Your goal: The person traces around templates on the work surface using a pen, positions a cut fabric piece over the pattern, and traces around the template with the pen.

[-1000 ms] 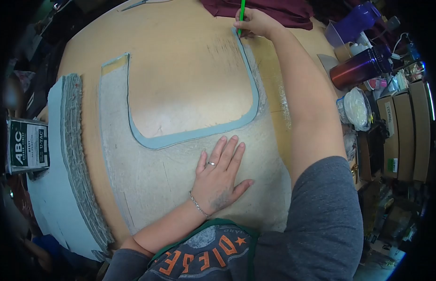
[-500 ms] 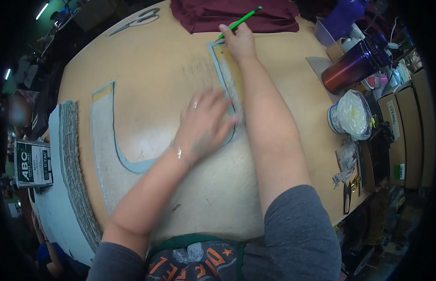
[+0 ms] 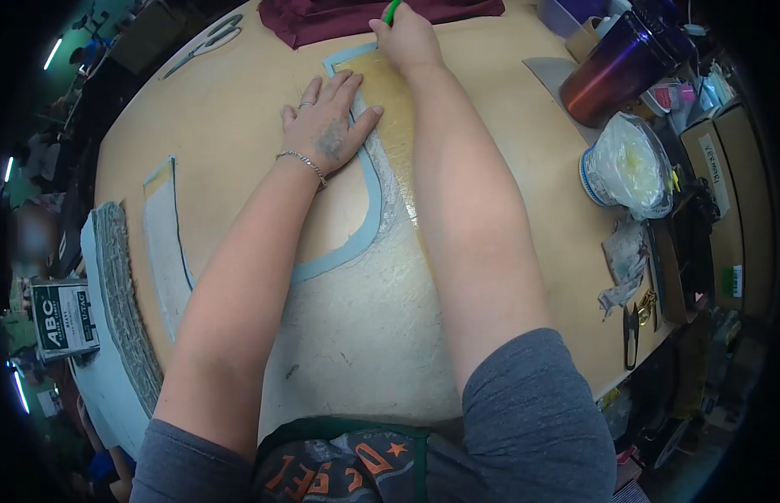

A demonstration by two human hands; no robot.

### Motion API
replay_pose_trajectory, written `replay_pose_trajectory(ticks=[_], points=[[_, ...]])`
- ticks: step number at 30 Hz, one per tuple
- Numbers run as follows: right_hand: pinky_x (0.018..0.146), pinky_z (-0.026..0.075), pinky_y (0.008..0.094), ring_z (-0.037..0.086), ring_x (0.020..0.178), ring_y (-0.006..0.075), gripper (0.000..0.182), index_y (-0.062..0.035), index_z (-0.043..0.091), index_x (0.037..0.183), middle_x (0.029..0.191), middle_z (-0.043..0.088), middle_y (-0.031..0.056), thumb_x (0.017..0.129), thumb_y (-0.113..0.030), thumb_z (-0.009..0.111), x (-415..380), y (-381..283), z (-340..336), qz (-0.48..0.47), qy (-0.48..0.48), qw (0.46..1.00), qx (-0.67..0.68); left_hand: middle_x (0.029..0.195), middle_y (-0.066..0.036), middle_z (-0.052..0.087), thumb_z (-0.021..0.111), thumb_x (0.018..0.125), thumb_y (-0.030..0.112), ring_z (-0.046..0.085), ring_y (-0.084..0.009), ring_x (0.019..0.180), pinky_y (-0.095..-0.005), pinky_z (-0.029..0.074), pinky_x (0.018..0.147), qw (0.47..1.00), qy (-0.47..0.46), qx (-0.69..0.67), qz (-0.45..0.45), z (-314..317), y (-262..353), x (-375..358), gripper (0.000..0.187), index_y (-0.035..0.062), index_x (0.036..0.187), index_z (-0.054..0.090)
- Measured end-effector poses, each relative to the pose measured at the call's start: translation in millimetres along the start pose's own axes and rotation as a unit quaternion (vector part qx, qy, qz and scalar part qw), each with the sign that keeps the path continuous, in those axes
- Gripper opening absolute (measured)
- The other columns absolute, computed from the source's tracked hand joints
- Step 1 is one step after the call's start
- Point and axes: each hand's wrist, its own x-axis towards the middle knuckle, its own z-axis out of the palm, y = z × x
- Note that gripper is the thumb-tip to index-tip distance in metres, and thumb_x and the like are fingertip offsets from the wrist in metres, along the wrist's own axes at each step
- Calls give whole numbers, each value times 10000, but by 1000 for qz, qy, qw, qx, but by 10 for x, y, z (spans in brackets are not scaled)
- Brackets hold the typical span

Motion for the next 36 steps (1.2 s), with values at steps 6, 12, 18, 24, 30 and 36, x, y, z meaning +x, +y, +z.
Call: replay_pose_trajectory(ticks=[6, 12, 18, 24, 30, 36], points=[[712, 461, 358, 591, 773, 315, 319, -35, 548, 916, 797, 607, 167, 765, -304, 631, -82, -194, 196, -90, -11, 992, -82, 1392, -3, 272, 395, 821, 520, 198, -278, 1297, -605, 160, 982, 1000, -12, -8, 2, -48, 25, -9, 606, 161, 1306, 338], [620, 480, 291, 594, 663, 197, 230, -19, 521, 870, 749, 602, 106, 799, -215, 618, -67, 98, -316, 58, 87, 986, 133, 1398, -15, 267, 448, 719, 665, 216, -282, 1292, -594, 188, 970, 1000, -3, 9, 6, -51, 22, -11, 788, 168, 1318, 323], [591, 479, 274, 605, 615, 145, 207, -18, 536, 824, 665, 614, 74, 790, -201, 626, -188, 219, -361, -5, 36, 992, 124, 1412, -19, 240, 464, 659, 724, 187, -293, 1302, -606, 172, 970, 1000, -13, 9, 13, -79, 54, -20, 901, 144, 1330, 304], [612, 473, 310, 618, 651, 219, 223, -22, 545, 858, 699, 614, 123, 792, -225, 610, -360, 110, -399, -58, 38, 997, 30, 1422, -11, 216, 461, 655, 726, 172, -301, 1305, -618, 160, 963, 1000, -27, 8, 10, -121, 45, -15, 870, 205, 1334, 306], [611, 464, 331, 607, 668, 274, 215, -29, 537, 865, 716, 599, 139, 801, -225, 598, -1091, -93, -942, -81, -22, 996, -14, 1425, -8, 205, 453, 653, 730, 163, -302, 1307, -614, 154, 967, 999, -42, 18, 5, -140, 56, -13, 843, 253, 1333, 309], [654, 461, 351, 604, 706, 294, 210, -32, 539, 891, 735, 606, 141, 808, -219, 584, -639, -53, -630, -60, 5, 998, -28, 1425, 2, 203, 461, 643, 731, 162, -296, 1308, -610, 155, 972, 999, -41, 23, 5, -113, 52, -13, 854, 248, 1332, 316]])
